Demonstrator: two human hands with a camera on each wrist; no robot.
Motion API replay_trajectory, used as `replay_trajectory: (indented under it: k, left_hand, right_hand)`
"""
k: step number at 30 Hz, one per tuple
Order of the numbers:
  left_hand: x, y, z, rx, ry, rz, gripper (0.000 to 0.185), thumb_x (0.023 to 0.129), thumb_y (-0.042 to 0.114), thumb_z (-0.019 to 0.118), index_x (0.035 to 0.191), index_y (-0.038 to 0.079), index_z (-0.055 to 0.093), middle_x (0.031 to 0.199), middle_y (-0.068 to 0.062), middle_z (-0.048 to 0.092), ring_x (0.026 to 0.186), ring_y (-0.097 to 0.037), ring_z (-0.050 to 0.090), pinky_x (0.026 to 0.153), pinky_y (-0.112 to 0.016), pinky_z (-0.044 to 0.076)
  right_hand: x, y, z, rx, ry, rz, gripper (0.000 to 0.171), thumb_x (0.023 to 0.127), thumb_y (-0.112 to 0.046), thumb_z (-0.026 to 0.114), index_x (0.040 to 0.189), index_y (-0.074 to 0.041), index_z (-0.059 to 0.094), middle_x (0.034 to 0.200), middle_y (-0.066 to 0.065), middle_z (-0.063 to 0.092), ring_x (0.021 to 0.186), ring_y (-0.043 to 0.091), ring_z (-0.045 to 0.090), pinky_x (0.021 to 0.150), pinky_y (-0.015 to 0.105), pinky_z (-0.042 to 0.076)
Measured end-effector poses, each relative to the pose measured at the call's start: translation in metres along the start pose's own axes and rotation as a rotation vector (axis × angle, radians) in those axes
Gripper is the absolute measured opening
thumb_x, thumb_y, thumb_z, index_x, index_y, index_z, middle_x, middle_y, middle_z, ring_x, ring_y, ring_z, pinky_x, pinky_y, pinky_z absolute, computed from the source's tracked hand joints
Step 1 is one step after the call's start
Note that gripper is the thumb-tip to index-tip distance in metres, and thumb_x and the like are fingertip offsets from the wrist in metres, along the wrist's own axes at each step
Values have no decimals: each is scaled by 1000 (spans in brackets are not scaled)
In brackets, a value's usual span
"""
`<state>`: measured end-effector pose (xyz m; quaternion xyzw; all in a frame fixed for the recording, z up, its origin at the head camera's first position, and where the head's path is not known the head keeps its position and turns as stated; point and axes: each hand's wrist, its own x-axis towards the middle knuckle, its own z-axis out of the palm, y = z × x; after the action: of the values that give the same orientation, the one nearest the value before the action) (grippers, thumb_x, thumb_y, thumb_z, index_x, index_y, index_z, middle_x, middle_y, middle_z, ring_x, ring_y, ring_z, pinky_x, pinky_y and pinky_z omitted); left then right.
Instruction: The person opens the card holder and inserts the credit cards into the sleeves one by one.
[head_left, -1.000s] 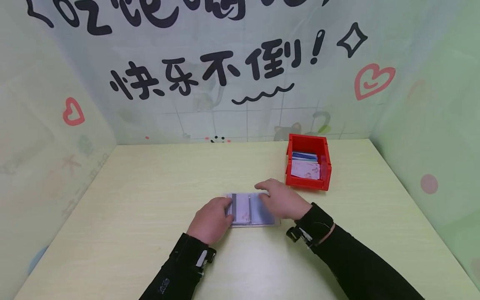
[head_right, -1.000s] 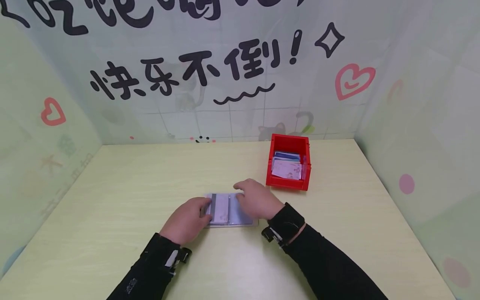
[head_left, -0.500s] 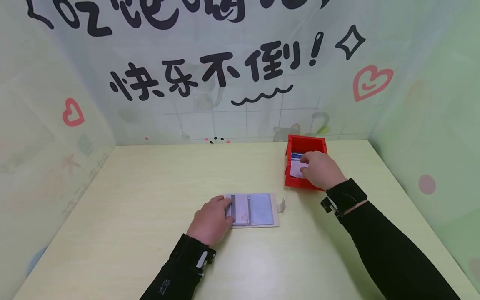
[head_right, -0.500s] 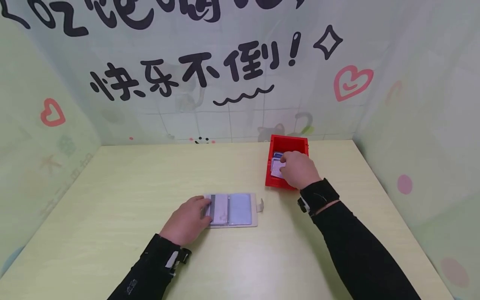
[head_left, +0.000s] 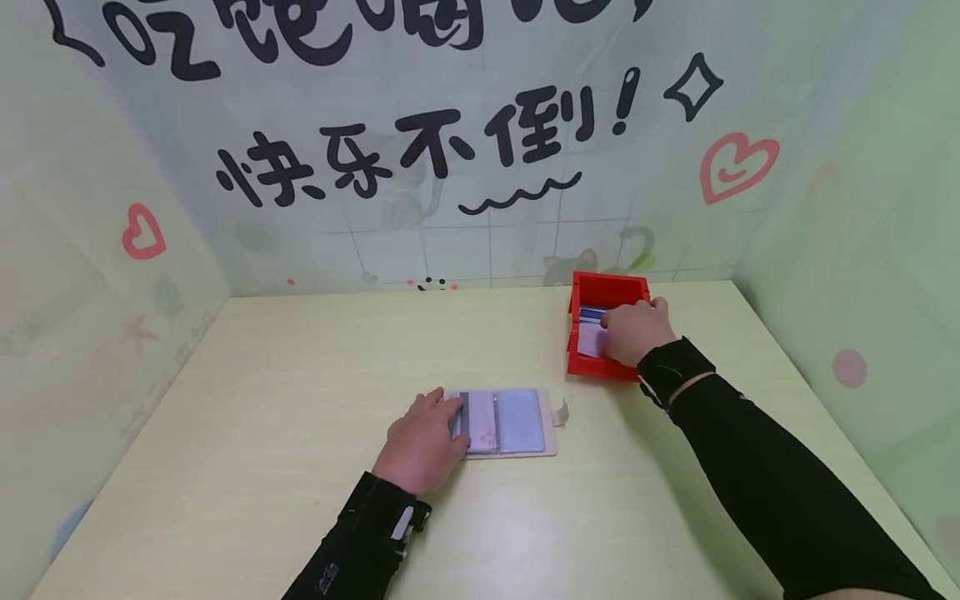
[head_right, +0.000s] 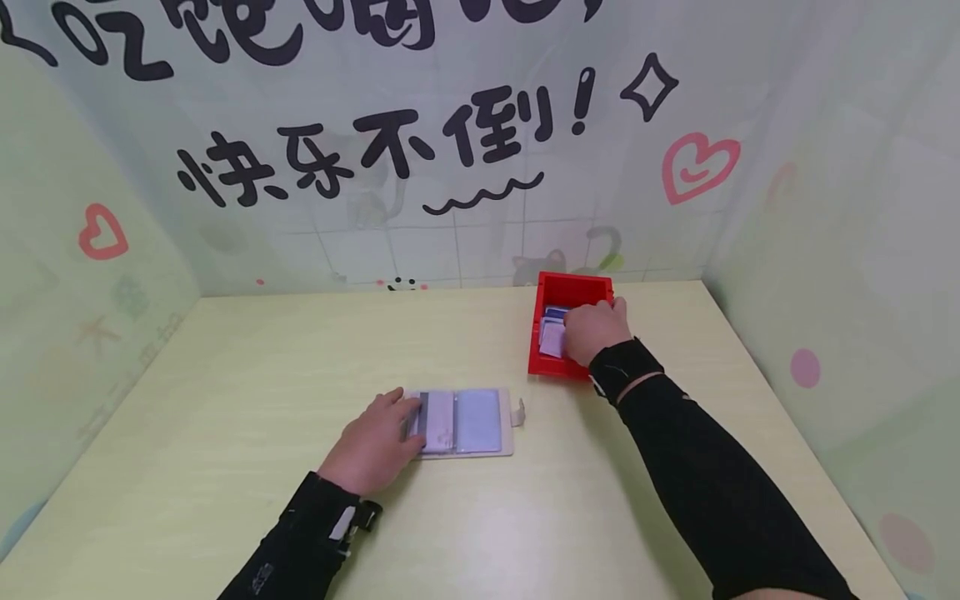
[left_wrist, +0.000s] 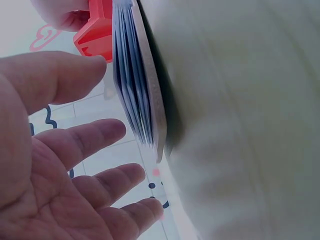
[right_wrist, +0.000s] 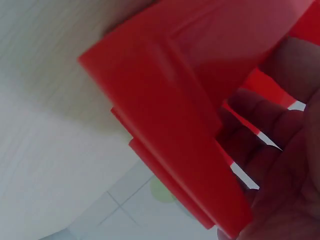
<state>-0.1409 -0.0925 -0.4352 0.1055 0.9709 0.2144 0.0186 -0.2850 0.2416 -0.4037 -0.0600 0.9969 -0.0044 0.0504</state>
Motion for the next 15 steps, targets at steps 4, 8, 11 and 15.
replay_trajectory:
  k: [4, 8, 11, 15]
  left_hand:
    - [0, 0, 0, 2, 3, -1, 49, 99, 26, 70, 144, 7, 63, 159, -24, 49, 150, -48, 43, 111, -69, 45]
    - [-1, 0, 0, -3, 4, -6, 50, 99, 26, 70, 145, 7, 63, 159, -24, 49, 151, -49, 41, 113, -70, 43]
    - [-1, 0, 0, -6, 2, -11, 50, 99, 27, 71, 145, 7, 63, 159, -24, 49, 151, -49, 41, 113, -70, 43]
    - [-1, 0, 0, -6, 1, -14, 50, 99, 28, 71, 145, 8, 63, 160, -24, 49, 151, -50, 41, 113, -70, 42]
  right_hand:
    - [3, -3, 1, -51, -5, 0, 44, 79, -18, 87, 120, -9, 75, 99, 11, 75, 105, 39, 58, 104, 62, 33]
    - [3, -6, 0, -79, -14, 3, 43, 77, -16, 90, 117, -8, 74, 99, 11, 75, 103, 39, 57, 104, 60, 34]
    - [3, -6, 0, -96, -10, -2, 45, 74, -14, 92, 115, -7, 74, 98, 11, 75, 102, 39, 57, 106, 61, 34]
    - [4, -7, 2, -103, 1, -7, 46, 74, -13, 92, 115, -7, 73, 98, 12, 75, 102, 38, 57, 107, 61, 33]
